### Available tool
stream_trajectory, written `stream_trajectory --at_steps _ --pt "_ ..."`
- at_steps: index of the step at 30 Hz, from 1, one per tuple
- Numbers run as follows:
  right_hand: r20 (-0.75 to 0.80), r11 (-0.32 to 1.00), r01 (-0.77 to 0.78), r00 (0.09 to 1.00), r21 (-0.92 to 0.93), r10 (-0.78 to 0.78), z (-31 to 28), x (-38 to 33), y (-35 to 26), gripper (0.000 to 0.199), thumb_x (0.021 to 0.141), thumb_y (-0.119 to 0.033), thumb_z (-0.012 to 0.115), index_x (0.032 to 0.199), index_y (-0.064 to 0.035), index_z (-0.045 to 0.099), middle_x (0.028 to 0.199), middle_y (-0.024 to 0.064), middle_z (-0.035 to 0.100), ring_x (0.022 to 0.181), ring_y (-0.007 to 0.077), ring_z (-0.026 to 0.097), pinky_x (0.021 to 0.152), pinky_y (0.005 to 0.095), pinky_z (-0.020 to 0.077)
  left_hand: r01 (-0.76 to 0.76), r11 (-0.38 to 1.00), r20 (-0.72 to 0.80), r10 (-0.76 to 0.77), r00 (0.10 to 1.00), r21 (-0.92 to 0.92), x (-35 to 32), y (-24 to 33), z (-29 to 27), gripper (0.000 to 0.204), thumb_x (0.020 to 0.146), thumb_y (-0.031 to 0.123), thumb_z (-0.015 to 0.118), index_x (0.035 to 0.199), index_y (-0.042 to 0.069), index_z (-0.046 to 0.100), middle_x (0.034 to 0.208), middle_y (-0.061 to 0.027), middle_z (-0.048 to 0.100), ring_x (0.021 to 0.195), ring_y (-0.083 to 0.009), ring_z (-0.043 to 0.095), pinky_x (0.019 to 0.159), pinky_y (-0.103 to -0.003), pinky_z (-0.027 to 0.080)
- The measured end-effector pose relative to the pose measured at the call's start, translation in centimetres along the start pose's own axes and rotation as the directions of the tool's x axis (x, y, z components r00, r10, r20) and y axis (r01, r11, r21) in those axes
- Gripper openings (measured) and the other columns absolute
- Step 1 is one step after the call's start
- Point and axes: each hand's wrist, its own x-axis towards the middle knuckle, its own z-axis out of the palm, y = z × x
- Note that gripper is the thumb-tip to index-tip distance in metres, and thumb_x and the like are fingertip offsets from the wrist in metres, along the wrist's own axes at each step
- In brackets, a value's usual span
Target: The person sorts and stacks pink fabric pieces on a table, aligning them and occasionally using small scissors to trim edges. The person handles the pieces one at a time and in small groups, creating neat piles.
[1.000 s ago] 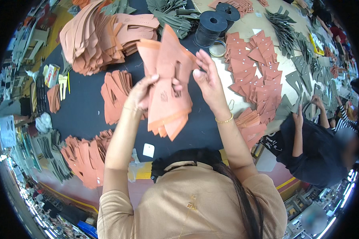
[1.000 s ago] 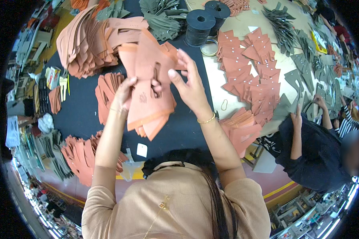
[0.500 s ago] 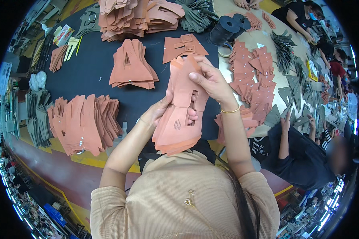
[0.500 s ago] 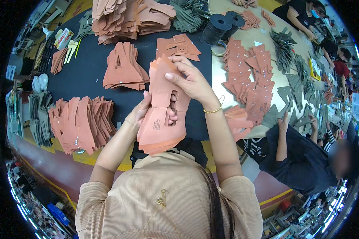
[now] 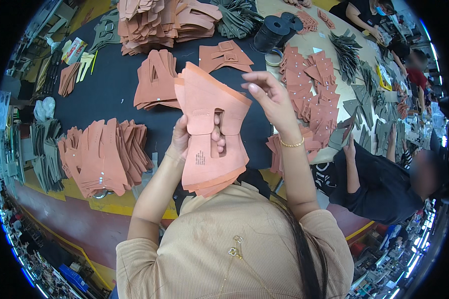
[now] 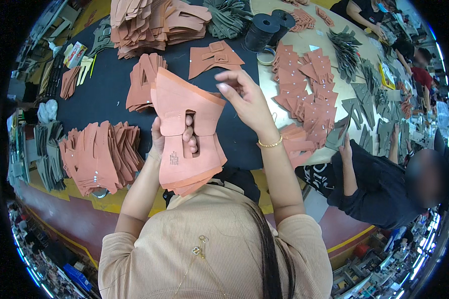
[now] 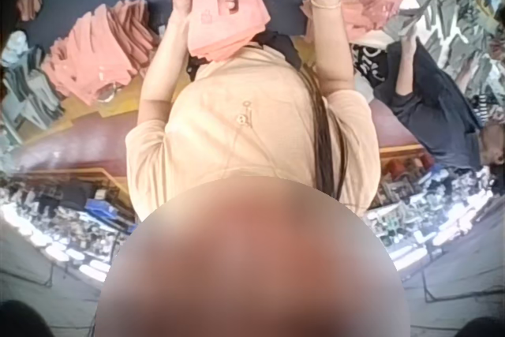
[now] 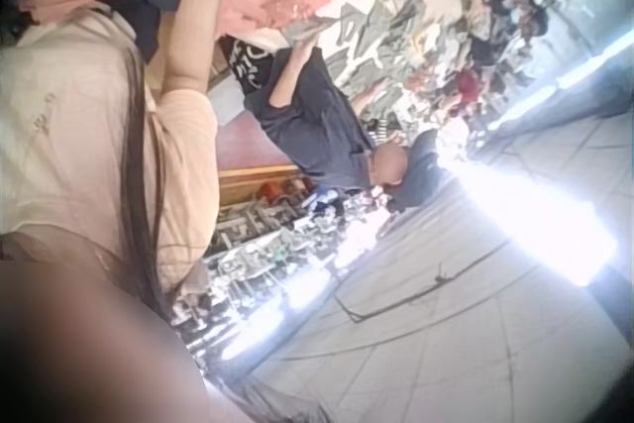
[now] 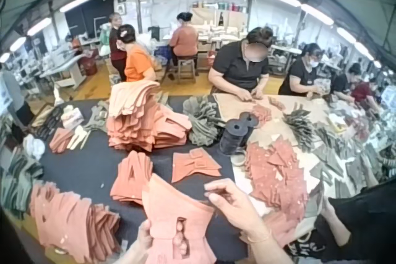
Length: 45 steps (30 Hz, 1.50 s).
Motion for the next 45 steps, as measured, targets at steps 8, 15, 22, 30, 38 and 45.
stream_trajectory --at_steps 8,15,22,30,38,45 --pt "-0.117 0.984 0.115 0.985 -0.136 -0.131 -0.3 -3.7 0.0 0.012 0.087 -0.009 0.067 0.097 -0.0030 0.065 0.097 0.0027 0.056 0.082 0.0097 0.055 0.072 0.0236 0.0460 -0.023 0.999 0.038 0.025 0.999 -0.029 0.9 0.1 1.5 0.068 0.076 0.051 0.073 0.114 0.000 0.050 0.086 -0.0143 0.061 0.080 -0.0299 0.063 0.074 -0.043 0.052" --pt "-0.009 0.919 0.187 0.979 -0.347 -0.202 1.1 -2.9 -2.9 0.056 0.079 -0.003 0.070 0.130 -0.0051 0.049 0.128 0.0083 0.045 0.106 0.0161 0.052 0.089 0.0300 0.0442 0.123 0.856 -0.286 0.031 0.958 0.503 1.3 0.6 4.2 0.064 0.072 0.037 0.080 0.115 -0.001 0.051 0.088 -0.0146 0.060 0.078 -0.0267 0.062 0.071 -0.038 0.053" --pt "0.041 0.953 0.197 0.980 -0.230 -0.193 0.8 -2.6 -4.4 0.025 0.071 0.003 0.068 0.086 -0.0056 0.051 0.121 0.0106 0.059 0.120 0.0294 0.052 0.098 0.0367 0.0429 0.146 0.869 -0.305 0.005 0.952 0.472 1.0 0.6 5.2 0.062 0.087 0.039 0.066 0.125 -0.004 0.045 0.104 -0.0197 0.062 0.090 -0.0250 0.067 0.083 -0.036 0.055" --pt "0.086 0.934 0.357 0.930 0.031 -0.359 -0.9 -7.9 -7.7 0.020 0.077 0.000 0.066 0.076 -0.0084 0.048 0.097 0.0148 0.071 0.101 0.0340 0.065 0.095 0.0502 0.0414 0.031 0.993 -0.143 -0.015 0.990 0.113 0.7 1.0 3.5 0.067 0.091 0.052 0.053 0.122 -0.007 0.047 0.119 -0.0354 0.054 0.112 -0.0429 0.057 0.088 -0.053 0.052" --pt "0.339 0.707 0.582 0.623 0.400 -0.705 -7.4 -6.8 -13.3 0.008 0.098 -0.011 0.048 0.105 -0.0091 0.046 0.096 0.0156 0.070 0.086 0.0319 0.067 0.079 0.0417 0.0455 0.032 0.998 -0.029 -0.030 0.999 0.051 1.5 1.8 2.7 0.079 0.090 0.063 0.044 0.120 -0.009 0.049 0.112 -0.0362 0.058 0.101 -0.0463 0.062 0.081 -0.051 0.057" --pt "0.448 0.720 0.609 0.570 0.333 -0.689 -6.2 -5.7 -15.4 0.006 0.098 -0.011 0.048 0.103 -0.0095 0.046 0.099 0.0154 0.069 0.087 0.0298 0.067 0.066 0.0336 0.0474 0.030 0.998 0.004 -0.031 1.000 0.051 2.3 2.1 3.4 0.077 0.090 0.062 0.047 0.119 -0.010 0.049 0.108 -0.0362 0.059 0.098 -0.0448 0.064 0.078 -0.050 0.058"
